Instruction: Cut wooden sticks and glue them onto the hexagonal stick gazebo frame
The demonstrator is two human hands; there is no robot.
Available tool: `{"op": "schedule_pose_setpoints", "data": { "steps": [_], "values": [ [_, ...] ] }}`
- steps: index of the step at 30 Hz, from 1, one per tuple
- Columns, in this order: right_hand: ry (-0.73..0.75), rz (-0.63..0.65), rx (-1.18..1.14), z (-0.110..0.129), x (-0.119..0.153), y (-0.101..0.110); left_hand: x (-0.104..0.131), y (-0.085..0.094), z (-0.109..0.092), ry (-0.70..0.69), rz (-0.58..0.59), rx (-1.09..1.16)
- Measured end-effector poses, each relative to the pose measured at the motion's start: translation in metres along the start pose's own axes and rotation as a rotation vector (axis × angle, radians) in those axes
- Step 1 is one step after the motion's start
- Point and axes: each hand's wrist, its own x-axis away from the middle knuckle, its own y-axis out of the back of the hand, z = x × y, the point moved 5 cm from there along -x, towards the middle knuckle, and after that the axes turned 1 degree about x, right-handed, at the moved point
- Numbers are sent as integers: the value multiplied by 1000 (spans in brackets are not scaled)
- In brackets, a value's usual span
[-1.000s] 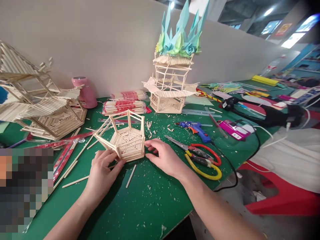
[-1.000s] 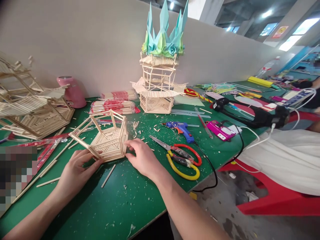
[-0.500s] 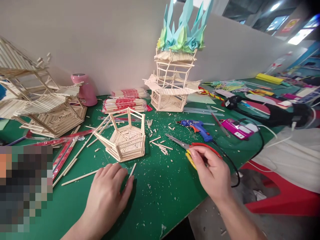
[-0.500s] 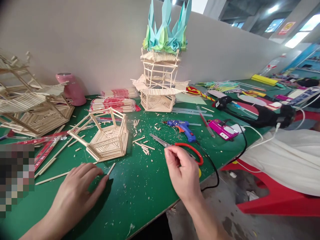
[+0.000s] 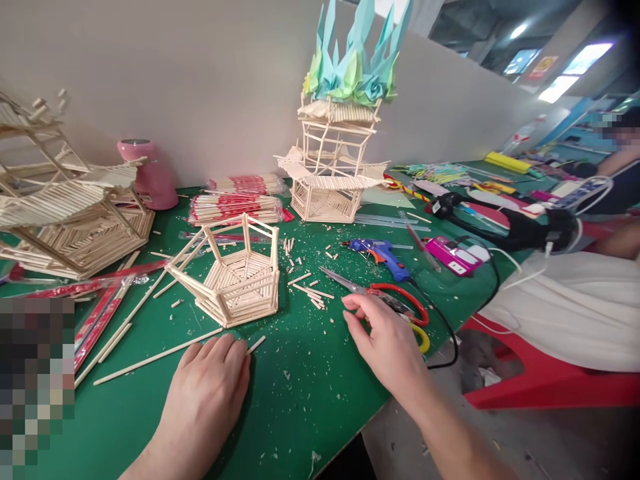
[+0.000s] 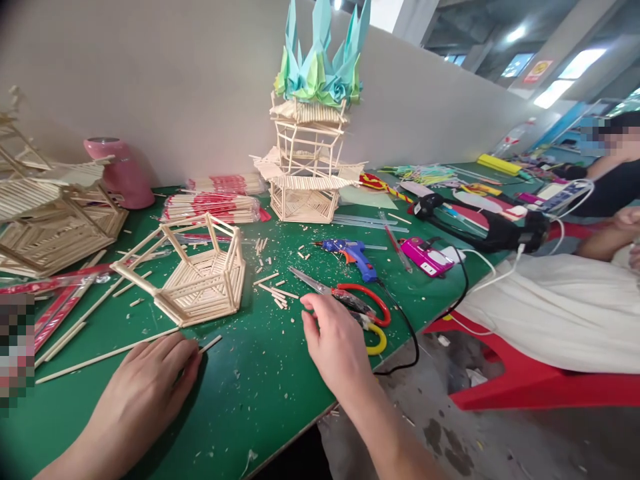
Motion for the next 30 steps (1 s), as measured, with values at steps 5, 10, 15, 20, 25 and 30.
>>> {"op": "schedule_pose_setpoints", "data": {
  "steps": [5,10,15,20,25,30],
  "values": [
    [17,102,104,-9,-5,7,0,-1,4,7,-17,5],
    [63,282,108,1,-13,-3,-1,0,5,18,-32,42],
    [80,355,124,11,-26,-14,0,-1,5,10,-26,88],
    [100,391,150,15,-41,-24,2,-6,8,22,15,120],
    [127,452,219,17,-52,-27,4,-8,11,27,10,144],
    [143,517,303,20,-58,-27,6,-11,12,1,21,141]
  ]
}}
